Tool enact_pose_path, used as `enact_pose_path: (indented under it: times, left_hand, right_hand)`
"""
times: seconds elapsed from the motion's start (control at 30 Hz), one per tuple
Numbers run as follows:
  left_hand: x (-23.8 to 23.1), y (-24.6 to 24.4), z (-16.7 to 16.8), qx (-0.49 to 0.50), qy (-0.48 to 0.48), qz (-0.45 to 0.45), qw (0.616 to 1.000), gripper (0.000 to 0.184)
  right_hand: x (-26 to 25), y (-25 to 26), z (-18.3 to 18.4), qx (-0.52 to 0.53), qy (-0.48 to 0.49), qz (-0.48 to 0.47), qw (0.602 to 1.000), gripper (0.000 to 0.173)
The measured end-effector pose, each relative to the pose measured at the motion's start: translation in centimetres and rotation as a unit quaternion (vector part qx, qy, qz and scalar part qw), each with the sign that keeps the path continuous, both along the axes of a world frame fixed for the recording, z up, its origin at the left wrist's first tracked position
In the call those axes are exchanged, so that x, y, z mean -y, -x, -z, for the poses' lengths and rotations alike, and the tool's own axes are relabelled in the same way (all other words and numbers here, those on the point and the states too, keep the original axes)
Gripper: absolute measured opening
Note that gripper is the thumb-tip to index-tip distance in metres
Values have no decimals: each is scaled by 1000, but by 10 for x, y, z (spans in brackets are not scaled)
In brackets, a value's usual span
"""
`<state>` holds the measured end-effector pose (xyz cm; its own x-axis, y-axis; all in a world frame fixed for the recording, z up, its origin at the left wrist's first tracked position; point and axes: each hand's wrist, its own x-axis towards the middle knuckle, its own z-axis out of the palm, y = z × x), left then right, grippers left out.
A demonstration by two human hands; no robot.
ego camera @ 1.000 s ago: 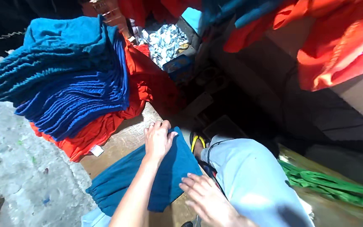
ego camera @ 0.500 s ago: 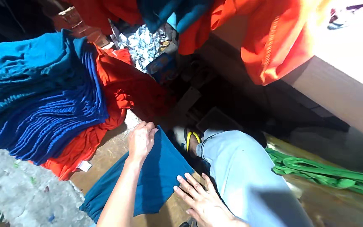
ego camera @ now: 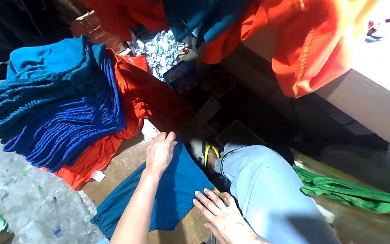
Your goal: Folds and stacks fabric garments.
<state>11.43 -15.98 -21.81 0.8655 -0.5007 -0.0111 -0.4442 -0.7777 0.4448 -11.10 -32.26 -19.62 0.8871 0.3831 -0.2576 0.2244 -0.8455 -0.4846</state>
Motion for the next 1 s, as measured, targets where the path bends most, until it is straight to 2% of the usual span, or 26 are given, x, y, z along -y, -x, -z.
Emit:
enact_pose_path:
  times: [0.13, 0.23, 0.33, 0.4, 0.47, 0.53, 0.6, 0.63, 0.7, 0.77, 0.83, 0.87, 0.9, 0.93, 1.0]
  left_hand:
    - [-25, 10, -4, 48, 68, -72, 994, 29]
    - [-46, 49, -11, 78, 58, -148, 984, 23]
    - [-46, 92, 6, 97, 19, -131, 986, 29]
    - [-36, 108, 24, 71, -36, -104, 991, 48]
    - [-23, 113, 32, 51, -73, -91, 992, 59]
    - [-18, 111, 28, 37, -44, -77, 995, 58]
    - [-26, 116, 25, 55, 1, -90, 994, 51]
    - [-36, 120, 21, 77, 25, -126, 989, 46]
    - [-72, 130, 11, 123, 57, -257, 957, 39]
    - [-120, 149, 1, 86, 90, -425, 897, 42]
    - [-164, 164, -7, -50, 195, -575, 793, 53]
    - [-181, 169, -5, -121, 261, -619, 730, 53]
    - [-192, 174, -1, -170, 316, -636, 683, 47]
    - [-198, 177, 4, -189, 349, -635, 663, 36]
    - [-200, 180, 8, -175, 373, -610, 677, 22]
  right_hand:
    - [9, -17, -12, -74, -87, 22, 993, 47]
    - [11, -45, -1, 51, -116, 51, 991, 46]
    - [-7, -79, 12, 135, -79, 42, 987, 56]
    - [-19, -85, 24, 138, -44, 30, 989, 63]
    - [-18, -74, 45, 146, -5, 24, 989, 67]
    - [-9, -61, 60, 187, 18, 25, 982, 72]
    - [1, -54, 57, 164, 5, 20, 986, 73]
    - [6, -56, 52, 135, -19, 19, 990, 72]
    - [17, -72, 46, 81, -87, 45, 992, 73]
    - [23, -98, 43, 23, -153, 113, 981, 77]
    - [22, -133, 42, -76, -206, 198, 955, 84]
    - [18, -152, 44, -128, -218, 233, 939, 83]
    - [14, -167, 45, -177, -225, 252, 924, 78]
    - [9, -180, 45, -208, -231, 259, 915, 67]
    - [2, -195, 42, -215, -218, 246, 920, 44]
